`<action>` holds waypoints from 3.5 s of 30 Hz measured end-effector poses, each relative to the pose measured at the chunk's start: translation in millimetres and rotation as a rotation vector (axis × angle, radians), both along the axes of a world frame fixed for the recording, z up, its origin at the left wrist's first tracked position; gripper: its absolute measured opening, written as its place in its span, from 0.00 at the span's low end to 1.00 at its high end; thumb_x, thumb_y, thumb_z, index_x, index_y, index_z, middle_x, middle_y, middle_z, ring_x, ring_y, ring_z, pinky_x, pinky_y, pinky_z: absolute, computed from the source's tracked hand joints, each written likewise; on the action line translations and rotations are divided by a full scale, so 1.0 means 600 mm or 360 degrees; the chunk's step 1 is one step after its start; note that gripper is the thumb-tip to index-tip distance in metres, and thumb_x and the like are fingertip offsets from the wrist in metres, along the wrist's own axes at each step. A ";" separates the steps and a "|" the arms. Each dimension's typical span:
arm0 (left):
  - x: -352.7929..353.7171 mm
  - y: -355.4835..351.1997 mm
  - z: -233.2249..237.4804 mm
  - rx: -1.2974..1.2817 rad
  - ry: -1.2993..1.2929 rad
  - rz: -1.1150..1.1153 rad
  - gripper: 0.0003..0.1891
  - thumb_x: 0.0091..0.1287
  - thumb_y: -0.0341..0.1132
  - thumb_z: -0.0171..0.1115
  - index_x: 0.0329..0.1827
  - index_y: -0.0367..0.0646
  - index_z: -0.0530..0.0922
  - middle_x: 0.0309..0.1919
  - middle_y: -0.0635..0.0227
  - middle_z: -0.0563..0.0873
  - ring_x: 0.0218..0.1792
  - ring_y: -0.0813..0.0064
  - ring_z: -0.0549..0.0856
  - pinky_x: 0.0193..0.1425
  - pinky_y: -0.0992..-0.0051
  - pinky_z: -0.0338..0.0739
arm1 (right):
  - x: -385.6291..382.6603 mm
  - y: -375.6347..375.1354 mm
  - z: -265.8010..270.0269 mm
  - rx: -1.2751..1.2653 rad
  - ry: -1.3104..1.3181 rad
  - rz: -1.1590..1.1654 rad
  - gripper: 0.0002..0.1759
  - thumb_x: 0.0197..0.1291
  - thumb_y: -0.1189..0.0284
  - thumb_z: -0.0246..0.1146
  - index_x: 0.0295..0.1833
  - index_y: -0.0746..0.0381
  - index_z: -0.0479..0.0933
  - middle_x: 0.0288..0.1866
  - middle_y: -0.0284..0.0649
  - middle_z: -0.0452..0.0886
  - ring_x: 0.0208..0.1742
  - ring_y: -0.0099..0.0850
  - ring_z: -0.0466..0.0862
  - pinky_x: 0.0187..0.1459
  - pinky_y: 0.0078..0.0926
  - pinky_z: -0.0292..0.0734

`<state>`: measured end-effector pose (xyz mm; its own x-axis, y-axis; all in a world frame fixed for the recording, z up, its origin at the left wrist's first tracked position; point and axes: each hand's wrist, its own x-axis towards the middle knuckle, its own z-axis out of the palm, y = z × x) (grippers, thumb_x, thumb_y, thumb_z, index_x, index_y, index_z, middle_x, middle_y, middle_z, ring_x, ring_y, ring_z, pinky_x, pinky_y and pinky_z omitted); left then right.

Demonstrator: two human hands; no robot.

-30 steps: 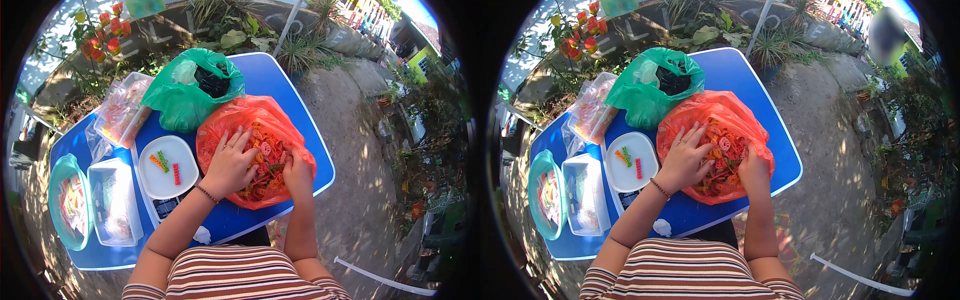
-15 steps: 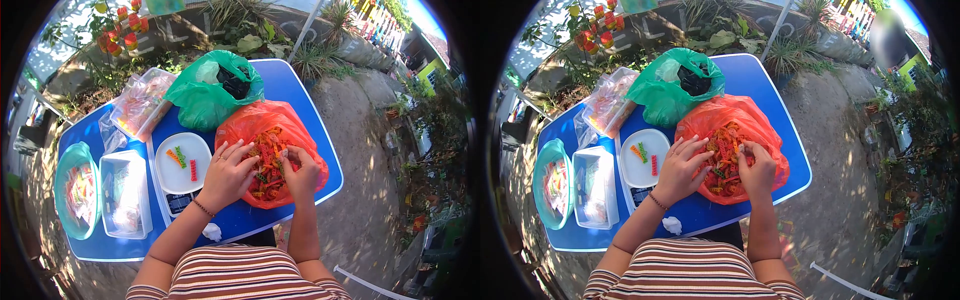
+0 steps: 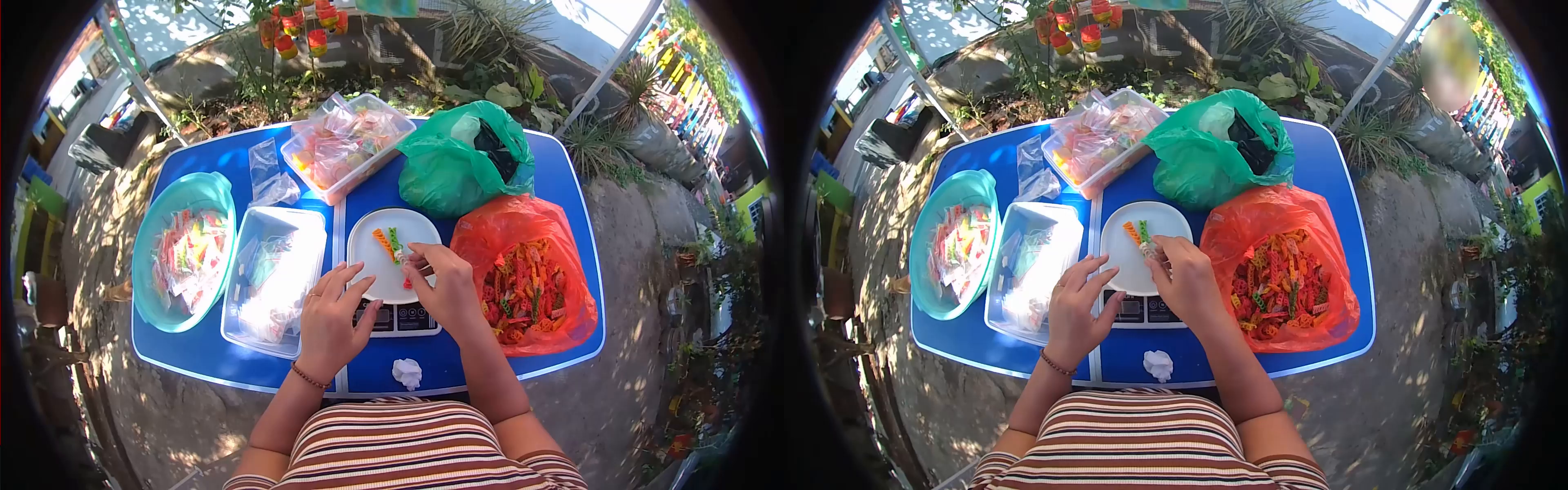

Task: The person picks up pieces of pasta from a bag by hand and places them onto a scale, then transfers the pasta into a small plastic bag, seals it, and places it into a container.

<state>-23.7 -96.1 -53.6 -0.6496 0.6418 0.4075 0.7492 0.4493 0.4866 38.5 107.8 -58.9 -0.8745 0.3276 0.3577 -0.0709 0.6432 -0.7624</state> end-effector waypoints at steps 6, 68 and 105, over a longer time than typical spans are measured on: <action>-0.009 -0.027 -0.004 0.0081 -0.0051 0.0058 0.18 0.65 0.35 0.74 0.57 0.43 0.87 0.62 0.59 0.86 0.66 0.52 0.83 0.68 0.57 0.77 | 0.006 0.005 -0.001 -0.0017 -0.0032 -0.0070 0.18 0.61 0.82 0.71 0.57 0.71 0.83 0.45 0.51 0.88 0.44 0.40 0.91 0.47 0.34 0.87; -0.009 -0.111 0.010 0.0151 -0.0042 0.0256 0.12 0.67 0.26 0.68 0.53 0.42 0.87 0.54 0.63 0.91 0.57 0.60 0.87 0.64 0.63 0.78 | 0.035 -0.105 0.013 0.0456 0.0173 0.0501 0.18 0.54 0.77 0.75 0.52 0.64 0.85 0.50 0.40 0.86 0.48 0.39 0.85 0.48 0.38 0.79; -0.008 -0.116 0.015 0.0364 0.0054 0.0052 0.13 0.63 0.25 0.76 0.46 0.48 0.81 0.37 0.75 0.93 0.42 0.74 0.93 0.75 0.54 0.70 | -0.019 -0.150 0.013 0.0183 0.0383 0.0514 0.13 0.58 0.85 0.71 0.49 0.65 0.84 0.47 0.44 0.89 0.49 0.44 0.87 0.51 0.38 0.83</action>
